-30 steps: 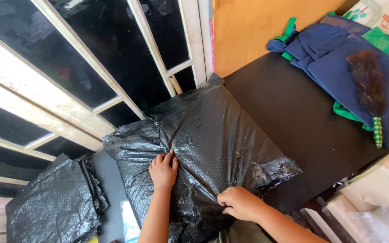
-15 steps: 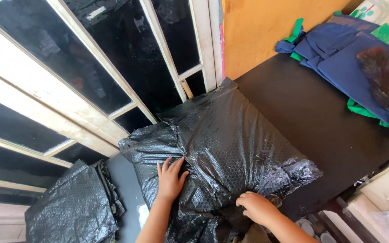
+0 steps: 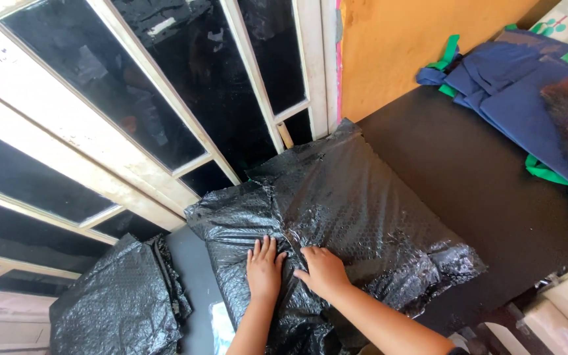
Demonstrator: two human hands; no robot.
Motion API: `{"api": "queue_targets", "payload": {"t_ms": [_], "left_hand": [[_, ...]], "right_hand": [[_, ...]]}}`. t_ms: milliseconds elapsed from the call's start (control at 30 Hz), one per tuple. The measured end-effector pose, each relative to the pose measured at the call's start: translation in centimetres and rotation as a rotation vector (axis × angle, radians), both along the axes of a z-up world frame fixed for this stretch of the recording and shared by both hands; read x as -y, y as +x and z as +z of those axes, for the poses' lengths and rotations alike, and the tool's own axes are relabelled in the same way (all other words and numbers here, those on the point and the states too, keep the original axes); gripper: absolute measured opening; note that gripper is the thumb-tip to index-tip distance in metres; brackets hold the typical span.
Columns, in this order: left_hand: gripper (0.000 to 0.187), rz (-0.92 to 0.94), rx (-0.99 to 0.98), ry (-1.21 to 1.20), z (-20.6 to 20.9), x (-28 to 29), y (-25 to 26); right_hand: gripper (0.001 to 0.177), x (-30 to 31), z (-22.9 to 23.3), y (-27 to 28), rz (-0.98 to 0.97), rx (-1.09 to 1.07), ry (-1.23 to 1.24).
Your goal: Wrapping a green pillow in black bubble wrap and securing it with tape.
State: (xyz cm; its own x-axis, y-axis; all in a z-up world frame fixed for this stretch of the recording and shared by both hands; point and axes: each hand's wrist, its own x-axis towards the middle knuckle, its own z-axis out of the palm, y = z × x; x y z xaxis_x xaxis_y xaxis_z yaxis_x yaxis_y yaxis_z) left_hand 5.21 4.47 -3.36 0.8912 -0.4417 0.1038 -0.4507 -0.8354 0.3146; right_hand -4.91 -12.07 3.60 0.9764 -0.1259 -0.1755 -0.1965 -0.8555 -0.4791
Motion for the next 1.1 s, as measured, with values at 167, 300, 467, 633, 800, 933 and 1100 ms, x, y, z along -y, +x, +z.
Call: {"api": "queue_targets", "payload": {"t_ms": [167, 300, 467, 633, 800, 933, 1100], "left_hand": [[0.051, -0.103, 0.084, 0.034, 0.0, 0.4, -0.2], [0.052, -0.081, 0.031, 0.097, -0.6, 1.3, 0.2], [0.05, -0.058, 0.064, 0.081, -0.5, 1.8, -0.4], [0.049, -0.04, 0.16, -0.034, 0.8, 2.0, -1.2], [0.055, -0.099, 0.234, 0.014, 1.6, 1.7, -1.4], [0.045, -0.063, 0.246, -0.089, 1.6, 1.6, -1.6], [0.062, -0.061, 0.295, -0.12, 2.1, 1.6, -1.5]], "right_hand": [[0.022, 0.5, -2.1, -1.4, -0.047, 0.196, 0.148], [0.022, 1.0, 0.1, -3.0, -0.06, 0.319, 0.293], [0.02, -0.4, -2.8, -3.5, -0.037, 0.322, 0.254], [0.015, -1.3, -4.9, -2.9, 0.011, 0.254, 0.159], [0.05, -1.7, -2.0, -3.2, 0.116, 0.071, 0.055], [0.058, -2.0, -2.5, -4.1, 0.107, 0.097, 0.04], [0.06, -3.2, -5.3, -5.7, 0.089, 0.442, -0.082]]}}
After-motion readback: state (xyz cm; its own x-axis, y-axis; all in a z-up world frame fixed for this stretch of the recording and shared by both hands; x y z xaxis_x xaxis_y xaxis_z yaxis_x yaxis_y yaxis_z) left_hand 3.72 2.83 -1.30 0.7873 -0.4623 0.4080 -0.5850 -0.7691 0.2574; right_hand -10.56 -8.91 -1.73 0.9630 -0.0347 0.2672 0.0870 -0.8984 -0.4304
